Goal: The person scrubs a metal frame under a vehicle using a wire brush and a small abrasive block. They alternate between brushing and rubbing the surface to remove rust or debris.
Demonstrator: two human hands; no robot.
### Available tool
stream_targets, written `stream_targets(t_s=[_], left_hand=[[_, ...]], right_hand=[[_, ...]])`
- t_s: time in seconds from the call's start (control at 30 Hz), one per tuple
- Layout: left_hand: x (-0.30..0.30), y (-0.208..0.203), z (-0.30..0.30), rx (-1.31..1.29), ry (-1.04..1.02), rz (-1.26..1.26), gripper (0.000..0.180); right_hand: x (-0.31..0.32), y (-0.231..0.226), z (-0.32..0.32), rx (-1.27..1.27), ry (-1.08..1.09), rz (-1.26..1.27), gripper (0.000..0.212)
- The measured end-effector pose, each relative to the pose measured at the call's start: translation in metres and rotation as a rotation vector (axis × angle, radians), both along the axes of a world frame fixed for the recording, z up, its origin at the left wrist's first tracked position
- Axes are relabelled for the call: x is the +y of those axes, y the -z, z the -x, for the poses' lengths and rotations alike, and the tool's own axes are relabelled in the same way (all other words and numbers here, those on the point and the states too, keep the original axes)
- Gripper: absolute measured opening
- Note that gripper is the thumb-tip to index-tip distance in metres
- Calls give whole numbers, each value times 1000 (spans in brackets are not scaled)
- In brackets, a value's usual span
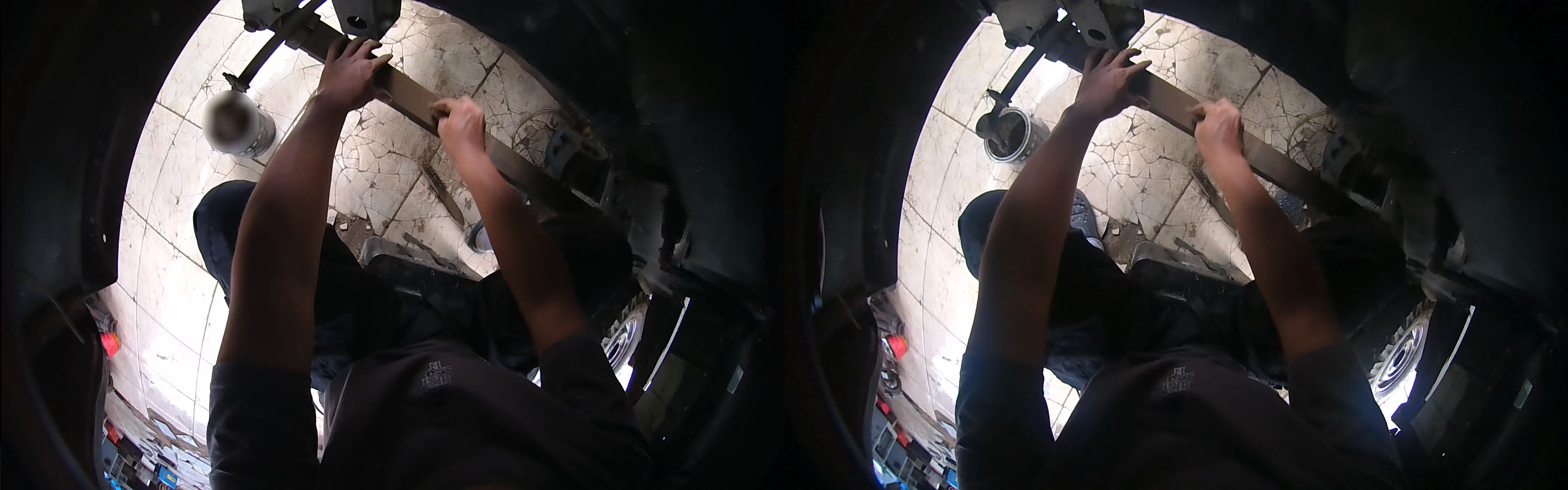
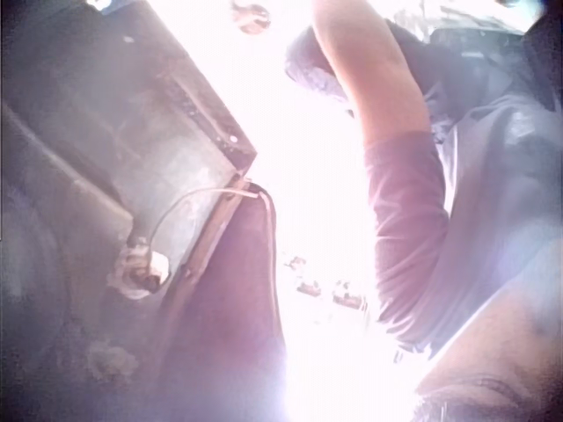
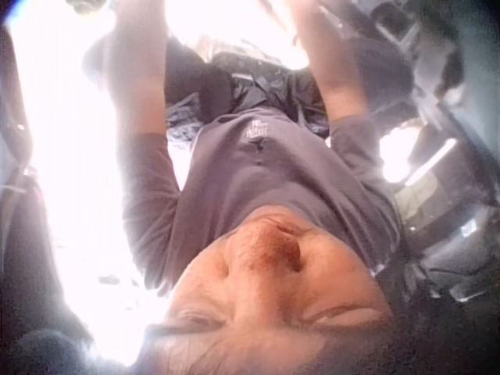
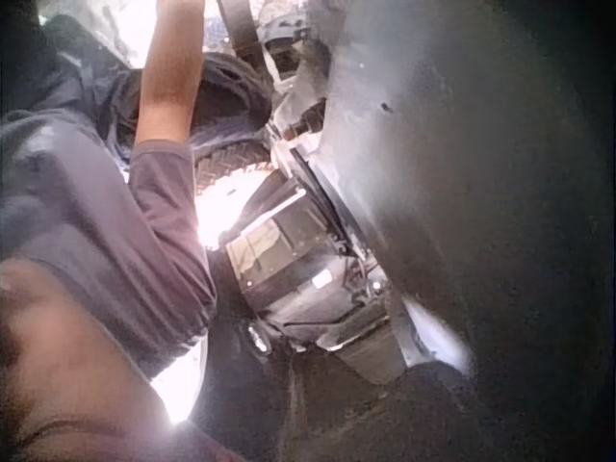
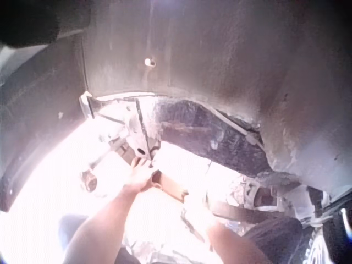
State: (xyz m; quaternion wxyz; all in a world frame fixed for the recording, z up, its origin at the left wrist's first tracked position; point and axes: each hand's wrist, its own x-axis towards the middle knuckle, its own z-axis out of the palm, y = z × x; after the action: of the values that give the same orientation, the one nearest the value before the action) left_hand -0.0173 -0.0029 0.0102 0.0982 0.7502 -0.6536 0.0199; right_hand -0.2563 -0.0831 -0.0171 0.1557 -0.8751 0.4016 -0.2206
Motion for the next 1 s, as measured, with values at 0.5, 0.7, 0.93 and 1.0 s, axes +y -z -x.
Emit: stream_targets(t_s=[0.5,0.7,0.93,1.0], left_hand=[[2,-2,1,10,-17,-40,88],[-4,-5,6,-7,-20,-23,87],[1,-5,1,22,-14,-56,88],[3,-1,0,-7,-19,-31,87]], right_hand=[[12,-5,6,-106,-73,-177,14],[-21,-7,-7,-94,0,-40,14],[7,-5,1,-70,-72,-121,14],[4,-8,-4,-83,-66,-88,15]])
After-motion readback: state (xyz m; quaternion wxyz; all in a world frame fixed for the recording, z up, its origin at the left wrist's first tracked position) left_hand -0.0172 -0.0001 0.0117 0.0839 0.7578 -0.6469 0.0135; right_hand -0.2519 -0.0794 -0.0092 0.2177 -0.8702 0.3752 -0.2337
